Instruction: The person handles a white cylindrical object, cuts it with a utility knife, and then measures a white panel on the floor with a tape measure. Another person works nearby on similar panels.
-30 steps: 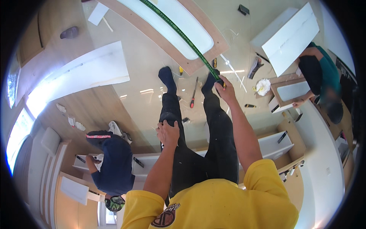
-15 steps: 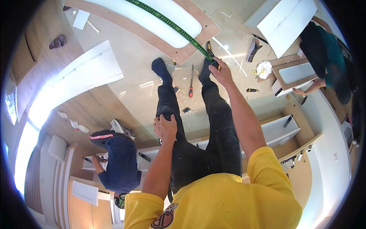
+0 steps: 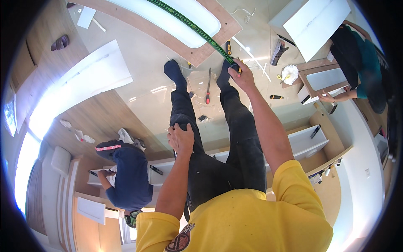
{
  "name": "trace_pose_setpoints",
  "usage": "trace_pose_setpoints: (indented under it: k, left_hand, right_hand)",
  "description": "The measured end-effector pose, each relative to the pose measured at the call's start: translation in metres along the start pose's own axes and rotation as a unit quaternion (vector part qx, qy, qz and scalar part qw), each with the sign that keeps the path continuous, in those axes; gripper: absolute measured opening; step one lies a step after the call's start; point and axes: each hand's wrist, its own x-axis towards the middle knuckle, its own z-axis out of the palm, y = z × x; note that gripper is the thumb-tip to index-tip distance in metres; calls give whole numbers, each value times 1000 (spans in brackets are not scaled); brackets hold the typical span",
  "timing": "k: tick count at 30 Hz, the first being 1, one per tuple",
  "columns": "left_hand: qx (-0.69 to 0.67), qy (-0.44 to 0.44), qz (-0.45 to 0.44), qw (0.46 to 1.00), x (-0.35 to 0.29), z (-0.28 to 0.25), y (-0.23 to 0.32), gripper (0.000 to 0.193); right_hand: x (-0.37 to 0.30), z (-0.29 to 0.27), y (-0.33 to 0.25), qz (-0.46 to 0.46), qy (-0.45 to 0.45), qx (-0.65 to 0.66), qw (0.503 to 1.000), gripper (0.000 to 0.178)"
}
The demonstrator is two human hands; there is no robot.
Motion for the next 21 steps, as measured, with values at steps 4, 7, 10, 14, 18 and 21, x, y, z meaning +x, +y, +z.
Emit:
trace_pose_setpoints:
  k: [4, 7, 10, 14, 18, 21]
  left_hand:
    - [-5, -5, -5, 1000, -2, 0, 2, 57]
    - [-6, -3, -5, 1000, -3, 3, 0, 57]
    - [-8, -1, -4, 1000, -3, 4, 0, 57]
    - [-7, -2, -7, 1000, -2, 5, -1, 56]
    - [-18, -5, -14, 1000, -4, 4, 1, 57]
    - [-40, 2, -15, 999, -3, 5, -2, 58]
  right_hand:
    - [0, -4, -3, 31, -33, -4, 999, 62]
    - [-1, -5, -6, 41, -39, 0, 998, 63]
    - [-2, -5, -8, 53, -42, 8, 998, 63]
    - [-1, 0, -2, 13, -5, 0, 1000, 61]
    - [3, -1, 4, 3, -23, 15, 1000, 61]
    - [7, -4, 5, -10, -39, -5, 999, 62]
